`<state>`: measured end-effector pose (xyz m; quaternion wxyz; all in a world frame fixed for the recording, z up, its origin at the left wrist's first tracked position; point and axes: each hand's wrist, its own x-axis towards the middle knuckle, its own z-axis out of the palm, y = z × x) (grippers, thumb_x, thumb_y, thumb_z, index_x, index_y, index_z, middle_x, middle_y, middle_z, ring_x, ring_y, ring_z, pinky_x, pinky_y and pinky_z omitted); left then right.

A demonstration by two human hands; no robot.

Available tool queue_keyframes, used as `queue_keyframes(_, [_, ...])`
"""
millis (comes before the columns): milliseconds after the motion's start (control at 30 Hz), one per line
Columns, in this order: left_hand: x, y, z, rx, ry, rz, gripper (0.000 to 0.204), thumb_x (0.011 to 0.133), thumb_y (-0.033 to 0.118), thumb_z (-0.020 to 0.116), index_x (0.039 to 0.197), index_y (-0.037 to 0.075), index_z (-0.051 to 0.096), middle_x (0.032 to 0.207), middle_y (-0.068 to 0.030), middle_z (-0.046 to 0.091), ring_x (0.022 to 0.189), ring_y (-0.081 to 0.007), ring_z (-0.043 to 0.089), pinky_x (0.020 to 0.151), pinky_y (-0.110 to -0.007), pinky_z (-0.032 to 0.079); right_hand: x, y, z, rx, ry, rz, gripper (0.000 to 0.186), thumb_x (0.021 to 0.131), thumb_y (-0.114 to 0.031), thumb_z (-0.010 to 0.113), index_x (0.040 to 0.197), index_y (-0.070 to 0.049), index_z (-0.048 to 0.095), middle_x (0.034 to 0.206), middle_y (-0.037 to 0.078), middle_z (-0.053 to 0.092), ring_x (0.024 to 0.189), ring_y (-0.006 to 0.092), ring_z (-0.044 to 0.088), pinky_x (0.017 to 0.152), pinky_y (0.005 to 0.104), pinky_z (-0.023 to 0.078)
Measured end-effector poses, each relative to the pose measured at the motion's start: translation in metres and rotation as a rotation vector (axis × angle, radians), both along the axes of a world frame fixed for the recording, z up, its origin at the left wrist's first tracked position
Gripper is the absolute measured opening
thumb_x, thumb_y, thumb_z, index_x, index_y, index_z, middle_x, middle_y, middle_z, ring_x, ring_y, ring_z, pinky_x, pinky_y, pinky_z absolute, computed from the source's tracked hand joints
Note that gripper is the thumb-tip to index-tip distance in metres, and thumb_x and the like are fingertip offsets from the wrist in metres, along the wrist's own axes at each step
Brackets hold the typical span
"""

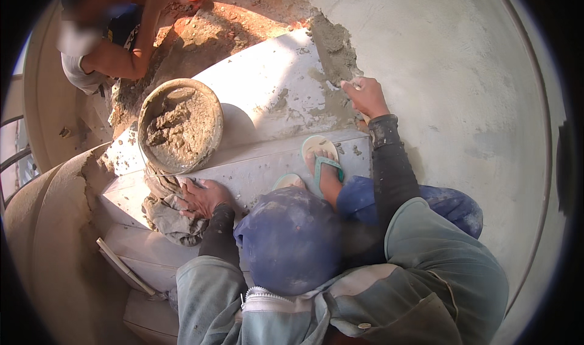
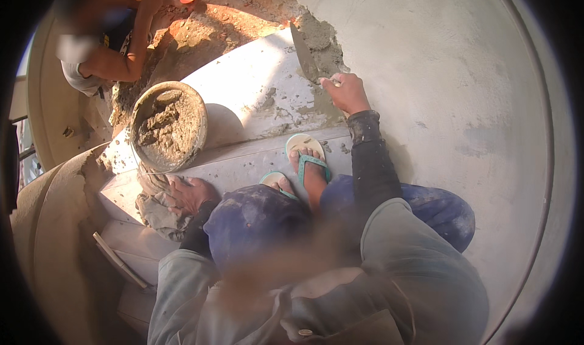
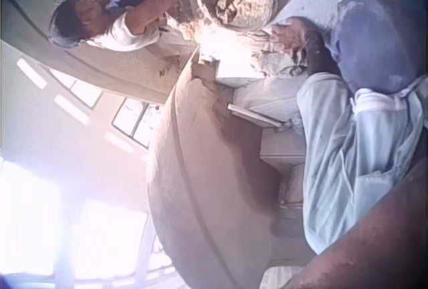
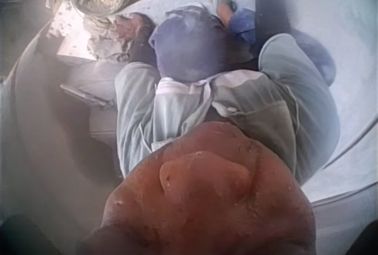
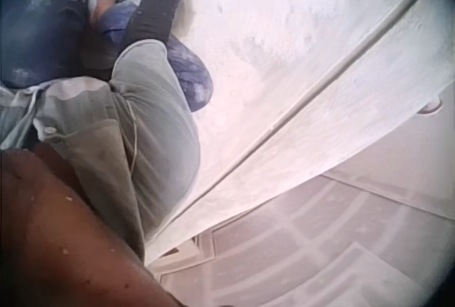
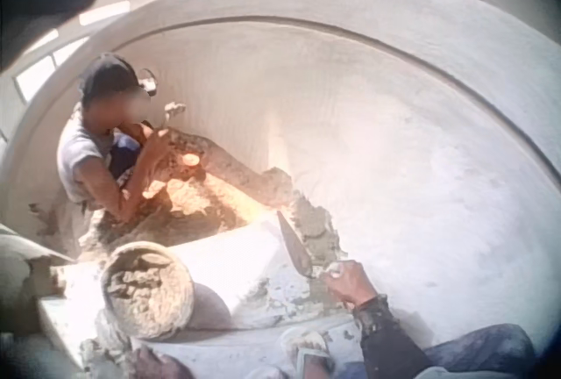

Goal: The person applies mortar to a concrete staircase step using a trowel, levels the surface with a straight edge, and positions a tile piece onto the step. They use a rubber mallet to tap the tile into place and a brush to clean the surface and edges.

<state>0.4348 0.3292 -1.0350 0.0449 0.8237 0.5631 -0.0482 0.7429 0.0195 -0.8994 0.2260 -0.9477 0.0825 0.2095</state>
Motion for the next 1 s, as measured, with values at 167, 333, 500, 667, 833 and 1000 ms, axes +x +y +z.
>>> queue_keyframes(167, [0.002,0.007,0.011,-0.087,0.048,0.022,0.058,0.090,0.035,0.054,0.145,0.018,0.051,0.153,-0.0046,0.044,0.151,-0.0328,0.020,0.122,-0.060,0.006,-0.010,0.089,0.019,-0.181,-0.201,0.629,0.041,0.085,-0.034,0.069,0.110,-0.001,0.071,0.089,0.021,0.071,0.078,0.0316,0.071,0.070,0.0427,0.054])
queue_keyframes(333, [-0.001,0.009,0.007,-0.121,-0.009,0.023,0.059,0.091,0.035,0.052,0.146,0.016,0.049,0.153,-0.0064,0.043,0.152,-0.0346,0.019,0.121,-0.061,0.006,-0.016,0.216,0.035,-0.226,-0.345,1.073,0.027,0.085,-0.027,0.067,0.099,-0.004,0.070,0.092,0.018,0.065,0.076,0.0362,0.068,0.066,0.0472,0.054])
queue_keyframes(500, [-0.002,0.011,0.005,-0.129,-0.056,0.013,0.059,0.091,0.034,0.052,0.146,0.014,0.048,0.152,-0.0082,0.043,0.152,-0.0361,0.019,0.121,-0.062,0.004,-0.046,0.319,-0.049,-0.270,-0.464,1.245,0.017,0.085,-0.014,0.060,0.084,-0.006,0.075,0.083,0.014,0.070,0.072,0.0294,0.072,0.064,0.0423,0.058])
queue_keyframes(667, [-0.009,0.012,0.003,-0.156,-0.024,0.010,0.062,0.090,0.037,0.050,0.148,0.016,0.046,0.154,-0.0075,0.039,0.153,-0.0343,0.012,0.122,-0.059,-0.003,-0.057,0.322,-0.064,-0.177,-0.066,1.288,0.020,0.085,-0.013,0.060,0.092,-0.006,0.077,0.091,0.017,0.075,0.087,0.0322,0.074,0.074,0.0451,0.059])
queue_keyframes(833, [-0.002,0.009,0.004,-0.130,-0.065,0.036,0.058,0.090,0.033,0.054,0.145,0.015,0.050,0.152,-0.0082,0.045,0.151,-0.0365,0.021,0.121,-0.063,0.006,-0.079,0.306,-0.030,-0.117,0.111,1.349,0.027,0.083,-0.016,0.057,0.096,-0.001,0.075,0.093,0.023,0.073,0.089,0.0381,0.073,0.080,0.0452,0.058])
queue_keyframes(1000, [-0.001,0.008,0.009,-0.183,-0.056,0.065,0.060,0.091,0.033,0.055,0.147,0.015,0.047,0.153,-0.0083,0.044,0.152,-0.0353,0.017,0.122,-0.060,0.004,-0.099,0.321,-0.066,-0.040,0.309,1.157,0.029,0.083,-0.016,0.056,0.094,0.003,0.075,0.100,0.028,0.071,0.096,0.0415,0.071,0.085,0.0474,0.057])
